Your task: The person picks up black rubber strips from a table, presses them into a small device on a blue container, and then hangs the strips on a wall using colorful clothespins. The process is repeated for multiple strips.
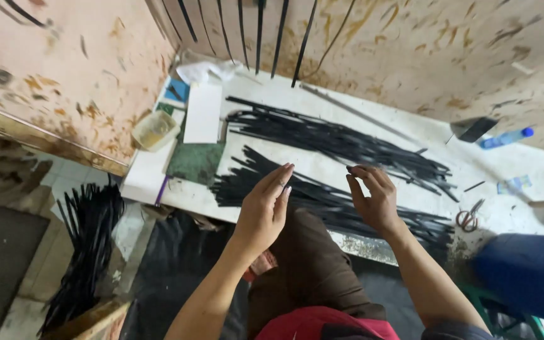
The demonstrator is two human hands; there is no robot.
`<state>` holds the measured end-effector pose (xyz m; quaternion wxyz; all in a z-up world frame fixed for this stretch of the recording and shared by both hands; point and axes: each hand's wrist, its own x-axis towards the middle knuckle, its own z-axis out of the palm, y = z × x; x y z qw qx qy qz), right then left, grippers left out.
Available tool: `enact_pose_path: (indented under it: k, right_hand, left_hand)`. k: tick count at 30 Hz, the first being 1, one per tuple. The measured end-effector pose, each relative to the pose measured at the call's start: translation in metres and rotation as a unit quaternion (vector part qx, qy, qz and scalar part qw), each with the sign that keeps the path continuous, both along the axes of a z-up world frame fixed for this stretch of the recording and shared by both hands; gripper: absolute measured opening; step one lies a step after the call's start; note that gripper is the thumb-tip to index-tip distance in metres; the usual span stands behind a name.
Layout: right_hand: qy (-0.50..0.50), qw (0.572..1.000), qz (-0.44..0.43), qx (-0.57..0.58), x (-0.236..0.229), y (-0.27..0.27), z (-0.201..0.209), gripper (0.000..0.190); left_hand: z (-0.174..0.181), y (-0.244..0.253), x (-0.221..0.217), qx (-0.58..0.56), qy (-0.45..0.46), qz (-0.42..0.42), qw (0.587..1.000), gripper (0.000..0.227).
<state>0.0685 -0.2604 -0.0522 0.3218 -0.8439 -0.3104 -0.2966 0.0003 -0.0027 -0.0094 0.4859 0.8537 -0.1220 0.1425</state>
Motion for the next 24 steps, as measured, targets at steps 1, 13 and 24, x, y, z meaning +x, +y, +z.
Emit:
enact_pose_path:
  k: [1,13,24]
  right_hand:
    - [0.011,1.0,0.0,0.0,0.001,-0.003,-0.012,0.01]
    - [0.088,0.996,0.024,-0.005,-0.015,-0.064,-0.175,0.009]
    - [-0.014,0.99,0.077,0.117,-0.059,-0.212,-0.383,0.008]
  left_hand:
    - [-0.01,-0.005,0.002,0.0,0.011,0.0,1.0,0.041]
    - [-0.164,-0.075,-0.009,-0.011,-0.009,0.025,1.0,0.039]
    - [-0.374,-0.268,-0.057,-0.014,-0.09,0.116,0.989,0.037]
